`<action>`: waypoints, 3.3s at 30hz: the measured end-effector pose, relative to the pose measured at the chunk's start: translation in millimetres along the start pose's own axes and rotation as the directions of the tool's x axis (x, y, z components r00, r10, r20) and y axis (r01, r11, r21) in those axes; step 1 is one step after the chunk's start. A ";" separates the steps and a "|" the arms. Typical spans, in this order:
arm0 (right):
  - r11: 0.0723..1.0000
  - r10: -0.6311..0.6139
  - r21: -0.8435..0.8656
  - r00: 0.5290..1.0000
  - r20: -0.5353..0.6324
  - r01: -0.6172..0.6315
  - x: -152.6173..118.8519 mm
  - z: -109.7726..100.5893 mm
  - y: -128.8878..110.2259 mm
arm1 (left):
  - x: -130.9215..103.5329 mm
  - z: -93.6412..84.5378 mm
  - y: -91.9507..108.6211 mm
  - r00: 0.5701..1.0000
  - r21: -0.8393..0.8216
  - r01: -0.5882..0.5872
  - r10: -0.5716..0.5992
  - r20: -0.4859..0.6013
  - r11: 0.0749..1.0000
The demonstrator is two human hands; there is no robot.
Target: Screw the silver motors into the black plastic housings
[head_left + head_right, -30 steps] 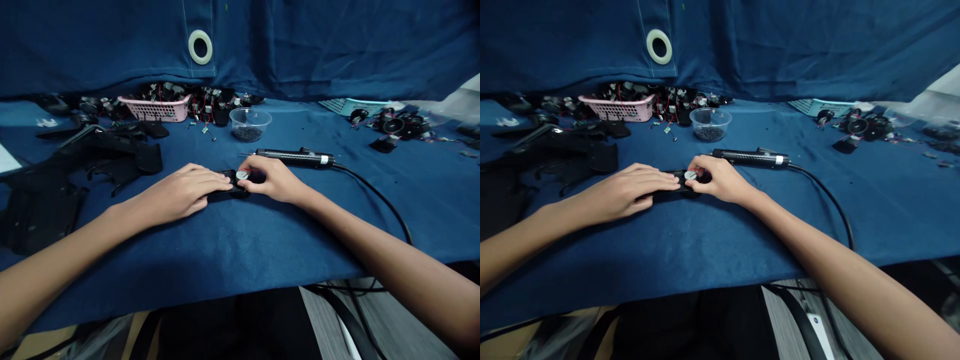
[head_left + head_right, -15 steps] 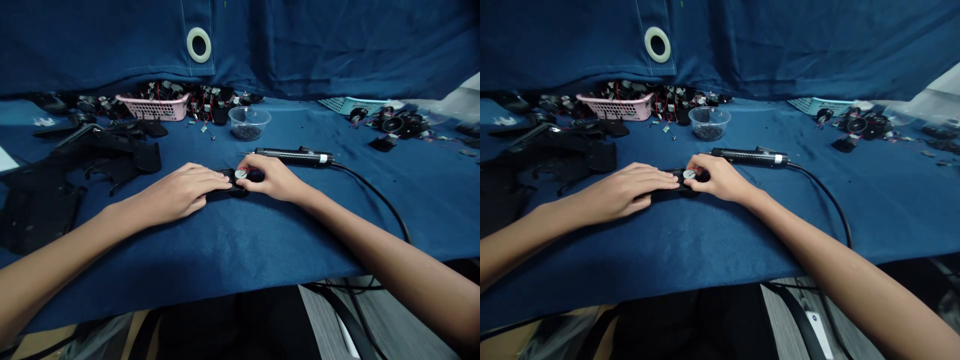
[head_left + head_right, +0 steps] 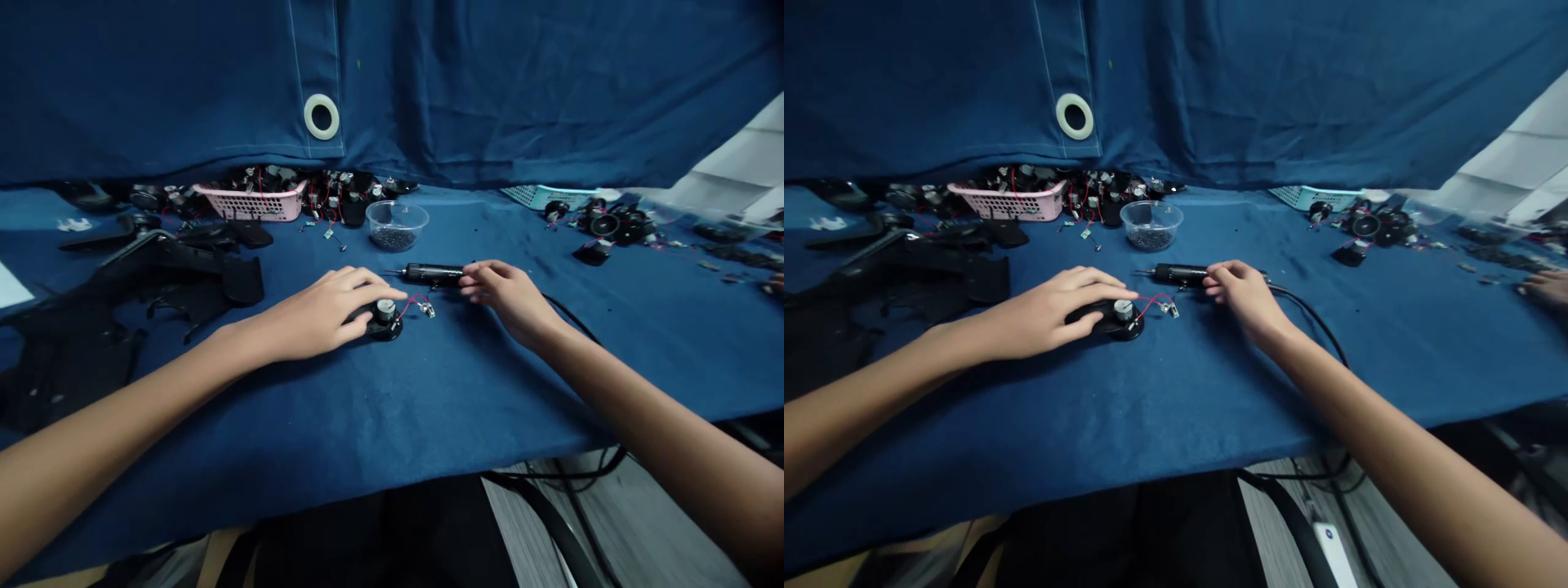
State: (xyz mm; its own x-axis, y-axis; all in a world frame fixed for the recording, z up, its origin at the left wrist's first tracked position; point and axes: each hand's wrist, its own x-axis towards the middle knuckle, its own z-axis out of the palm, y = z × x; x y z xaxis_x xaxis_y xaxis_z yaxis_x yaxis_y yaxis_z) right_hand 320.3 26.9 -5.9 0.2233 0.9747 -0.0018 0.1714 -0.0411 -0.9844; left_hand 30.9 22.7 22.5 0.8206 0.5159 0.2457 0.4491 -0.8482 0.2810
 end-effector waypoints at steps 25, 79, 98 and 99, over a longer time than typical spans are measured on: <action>0.793 0.571 0.193 0.816 0.091 -0.577 31.1 -9.8 1.1 | 73.9 -2.6 -16.0 0.999 0.545 -0.014 0.028 -0.016 0.838; 0.670 0.089 0.709 0.925 -0.369 0.219 48.2 24.4 -31.3 | 210.1 -24.0 -115.4 0.942 0.127 0.335 -0.336 -0.015 0.934; 0.563 0.263 0.810 0.965 0.012 -0.163 -6.1 54.3 -30.3 | 19.2 25.5 21.0 0.650 -0.447 0.103 -0.401 -0.646 0.888; 0.559 0.269 0.812 0.963 0.014 -0.168 -6.5 54.3 -30.6 | 18.9 26.9 20.8 0.646 -0.439 0.084 -0.384 -0.660 0.895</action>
State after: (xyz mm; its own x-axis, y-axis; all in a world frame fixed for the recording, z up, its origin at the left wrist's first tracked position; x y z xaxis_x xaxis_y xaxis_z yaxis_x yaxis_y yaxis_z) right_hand 261.5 33.8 14.7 0.2480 0.9305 -0.2694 -0.7206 -0.0086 -0.6933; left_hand 65.3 11.6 8.1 0.1242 0.7383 0.6629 0.3156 -0.6628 0.6791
